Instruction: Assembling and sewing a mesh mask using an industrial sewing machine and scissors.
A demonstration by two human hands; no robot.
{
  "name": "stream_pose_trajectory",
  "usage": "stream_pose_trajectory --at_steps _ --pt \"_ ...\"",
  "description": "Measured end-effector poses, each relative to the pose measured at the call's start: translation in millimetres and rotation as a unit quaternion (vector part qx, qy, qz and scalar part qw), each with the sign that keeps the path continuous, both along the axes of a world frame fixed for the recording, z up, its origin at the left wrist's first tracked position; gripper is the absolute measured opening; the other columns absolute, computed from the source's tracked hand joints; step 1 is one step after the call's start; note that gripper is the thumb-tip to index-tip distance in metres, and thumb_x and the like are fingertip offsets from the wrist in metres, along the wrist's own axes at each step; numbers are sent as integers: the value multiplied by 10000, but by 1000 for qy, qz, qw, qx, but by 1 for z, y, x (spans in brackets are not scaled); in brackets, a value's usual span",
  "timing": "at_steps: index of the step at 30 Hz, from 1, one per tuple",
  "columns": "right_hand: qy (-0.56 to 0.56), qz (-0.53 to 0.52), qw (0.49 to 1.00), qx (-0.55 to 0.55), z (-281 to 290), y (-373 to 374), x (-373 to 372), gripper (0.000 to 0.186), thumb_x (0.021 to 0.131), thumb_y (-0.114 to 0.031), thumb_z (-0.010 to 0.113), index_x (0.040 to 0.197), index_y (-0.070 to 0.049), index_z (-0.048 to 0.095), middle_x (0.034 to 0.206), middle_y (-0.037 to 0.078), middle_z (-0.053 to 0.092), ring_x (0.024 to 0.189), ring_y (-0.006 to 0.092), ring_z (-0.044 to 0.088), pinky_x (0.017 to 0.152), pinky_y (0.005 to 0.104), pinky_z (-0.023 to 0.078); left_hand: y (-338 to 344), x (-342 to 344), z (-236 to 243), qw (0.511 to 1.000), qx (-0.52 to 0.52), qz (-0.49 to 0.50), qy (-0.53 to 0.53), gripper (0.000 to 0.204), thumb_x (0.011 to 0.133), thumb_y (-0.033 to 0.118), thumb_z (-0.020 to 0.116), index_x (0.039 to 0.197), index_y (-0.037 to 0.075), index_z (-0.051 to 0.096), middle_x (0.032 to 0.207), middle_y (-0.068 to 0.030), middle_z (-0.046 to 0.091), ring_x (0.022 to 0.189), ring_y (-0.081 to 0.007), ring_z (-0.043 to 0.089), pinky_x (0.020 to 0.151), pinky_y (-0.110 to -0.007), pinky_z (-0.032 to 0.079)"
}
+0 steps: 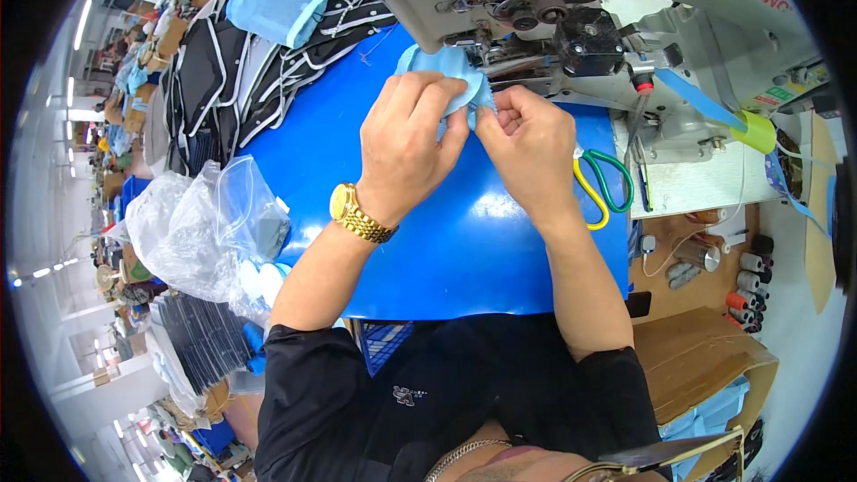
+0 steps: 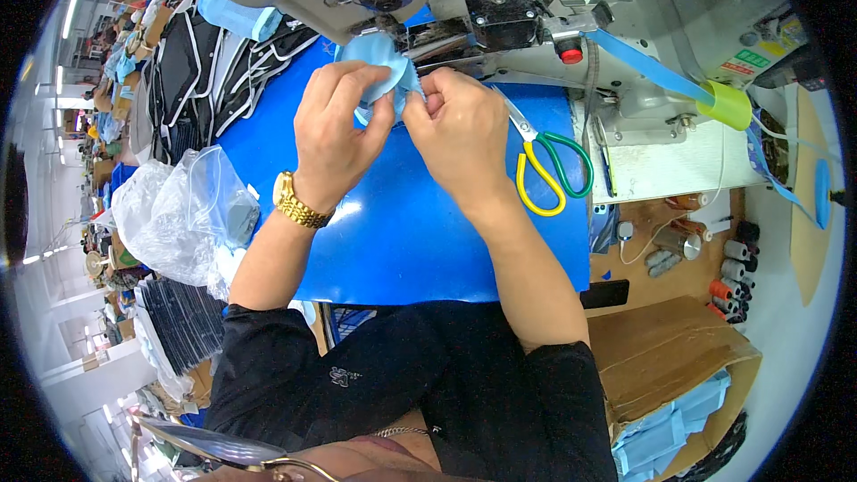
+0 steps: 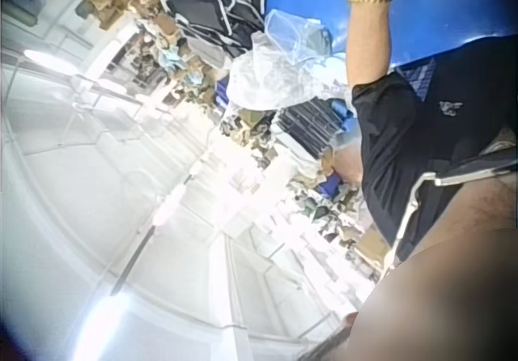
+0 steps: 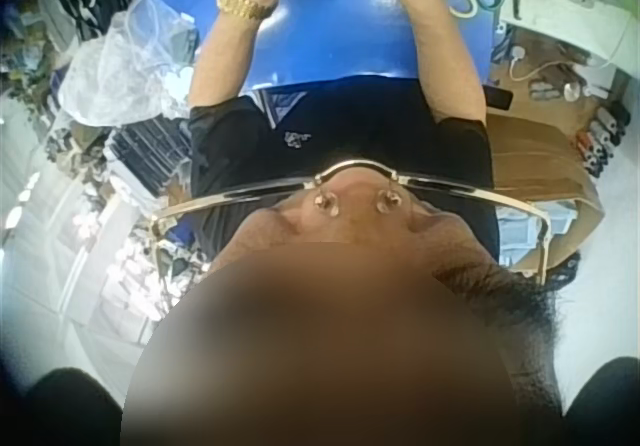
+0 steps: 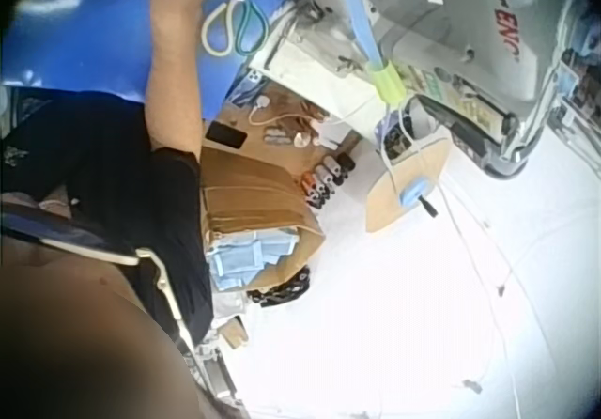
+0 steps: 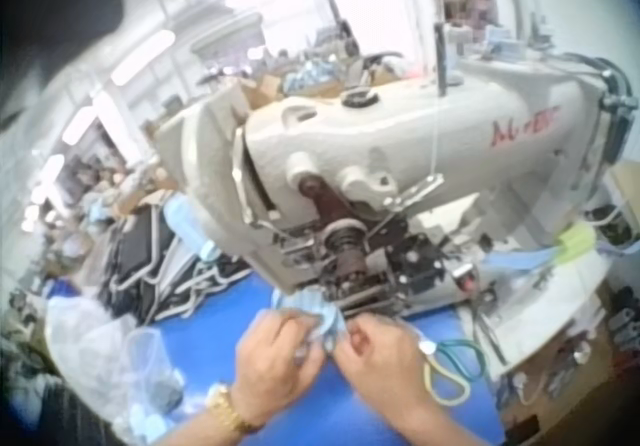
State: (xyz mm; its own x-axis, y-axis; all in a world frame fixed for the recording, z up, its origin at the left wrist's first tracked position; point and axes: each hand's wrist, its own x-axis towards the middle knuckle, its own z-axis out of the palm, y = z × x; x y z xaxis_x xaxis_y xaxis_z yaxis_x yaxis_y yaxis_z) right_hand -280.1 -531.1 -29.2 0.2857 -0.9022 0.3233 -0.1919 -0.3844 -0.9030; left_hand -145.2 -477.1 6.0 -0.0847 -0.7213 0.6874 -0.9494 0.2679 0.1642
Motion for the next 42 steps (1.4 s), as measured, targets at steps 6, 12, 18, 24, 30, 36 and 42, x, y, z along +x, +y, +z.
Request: stream_pose_trajectory --at_steps 6,12,18,24,30,36,42 --pt "-20 47 995 90 4 -2 -8 138 776 -122 678 799 14 688 649 100 669 543 164 634 532 295 492 3 5 3 999 17 -1 -29 228 699 11 692 917 74 672 855 -43 613 745 -219 581 635 -327 499" --pt "-81 73 983 149 6 -7 -9 157 801 -115 672 847 32 700 654 84 679 564 93 611 534 256 477 0 -2 11 998 37 9 -41 218 713 11 677 920 80 683 810 -33 593 727 -206 574 619 -322 500" --pt "-66 59 987 135 9 -6 -7 156 803 -113 667 840 34 701 654 99 681 559 120 630 533 268 481 0 -4 11 998 39 18 -44 209 723 16 671 922 79 687 797 -30 582 728 -200 575 603 -322 499" --pt "-62 52 989 127 3 -8 -8 158 809 -119 665 823 36 695 660 110 683 561 137 641 534 277 484 -2 -13 11 998 56 31 -17 192 750 25 686 937 68 693 806 -65 603 707 -233 591 608 -340 483" --pt "-86 61 986 132 7 -8 -7 177 813 -136 668 812 40 691 650 118 679 546 151 637 531 285 483 -2 -13 13 996 61 50 -28 185 747 33 687 927 78 690 799 -63 596 702 -230 581 603 -338 478" --pt "-79 54 987 131 11 -8 -5 174 800 -134 670 790 39 688 629 120 671 526 162 633 527 296 484 -2 -8 24 993 63 73 -69 137 730 97 678 864 99 650 764 -32 562 759 -248 537 662 -351 434" --pt "0 65 994 86 13 -9 -10 143 756 -120 673 759 23 679 614 118 659 514 183 627 517 307 479 4 -4 16 992 36 26 -118 130 723 112 695 849 111 663 758 -3 582 826 -199 570 748 -374 394"
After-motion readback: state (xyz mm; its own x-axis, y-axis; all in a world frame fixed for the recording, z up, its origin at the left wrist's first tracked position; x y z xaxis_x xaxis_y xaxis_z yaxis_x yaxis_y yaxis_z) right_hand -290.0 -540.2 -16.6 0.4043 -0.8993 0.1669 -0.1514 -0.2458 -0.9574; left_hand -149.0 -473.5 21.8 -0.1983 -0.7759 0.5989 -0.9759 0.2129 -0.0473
